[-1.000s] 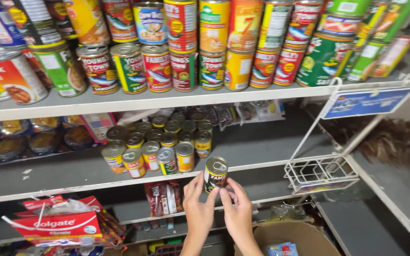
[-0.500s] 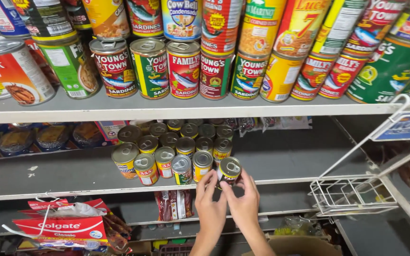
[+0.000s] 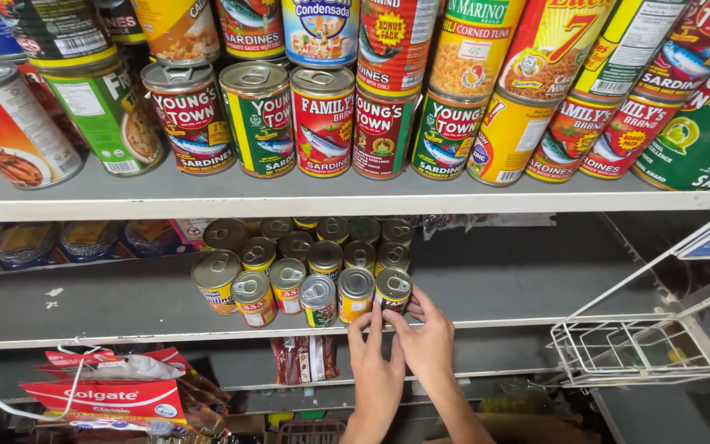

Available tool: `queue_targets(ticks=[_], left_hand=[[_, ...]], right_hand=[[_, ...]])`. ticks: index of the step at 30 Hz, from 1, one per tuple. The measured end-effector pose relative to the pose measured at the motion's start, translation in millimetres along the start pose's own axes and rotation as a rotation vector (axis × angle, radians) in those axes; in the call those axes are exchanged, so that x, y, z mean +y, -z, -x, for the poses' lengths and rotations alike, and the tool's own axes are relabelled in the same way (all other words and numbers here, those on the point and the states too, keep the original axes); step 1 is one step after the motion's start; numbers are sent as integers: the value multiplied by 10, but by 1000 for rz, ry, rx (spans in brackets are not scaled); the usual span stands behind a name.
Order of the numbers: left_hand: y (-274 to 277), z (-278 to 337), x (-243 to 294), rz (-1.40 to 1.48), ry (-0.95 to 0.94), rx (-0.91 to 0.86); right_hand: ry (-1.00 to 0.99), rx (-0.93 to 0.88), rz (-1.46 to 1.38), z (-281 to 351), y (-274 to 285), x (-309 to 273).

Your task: Organizing various canned food items on retail shelves.

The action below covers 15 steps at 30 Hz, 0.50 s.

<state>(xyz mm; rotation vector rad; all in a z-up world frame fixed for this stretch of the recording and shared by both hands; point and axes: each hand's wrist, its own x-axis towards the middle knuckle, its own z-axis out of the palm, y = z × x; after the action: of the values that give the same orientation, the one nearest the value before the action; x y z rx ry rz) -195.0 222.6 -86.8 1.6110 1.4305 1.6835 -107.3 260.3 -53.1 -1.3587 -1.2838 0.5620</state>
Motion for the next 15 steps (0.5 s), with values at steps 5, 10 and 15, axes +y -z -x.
queue_targets(ticks=[5,10,15], left_hand=[[44,-10,56,-93,-82,-10],[107,-137,268,-117,79,-121],[10,-148,188,-118,-44,-140]], right_hand=[[-17,-55,2,-50,39,29],[-32,-62,-23,-111,36,0],[158,89,298,-172,24,50]])
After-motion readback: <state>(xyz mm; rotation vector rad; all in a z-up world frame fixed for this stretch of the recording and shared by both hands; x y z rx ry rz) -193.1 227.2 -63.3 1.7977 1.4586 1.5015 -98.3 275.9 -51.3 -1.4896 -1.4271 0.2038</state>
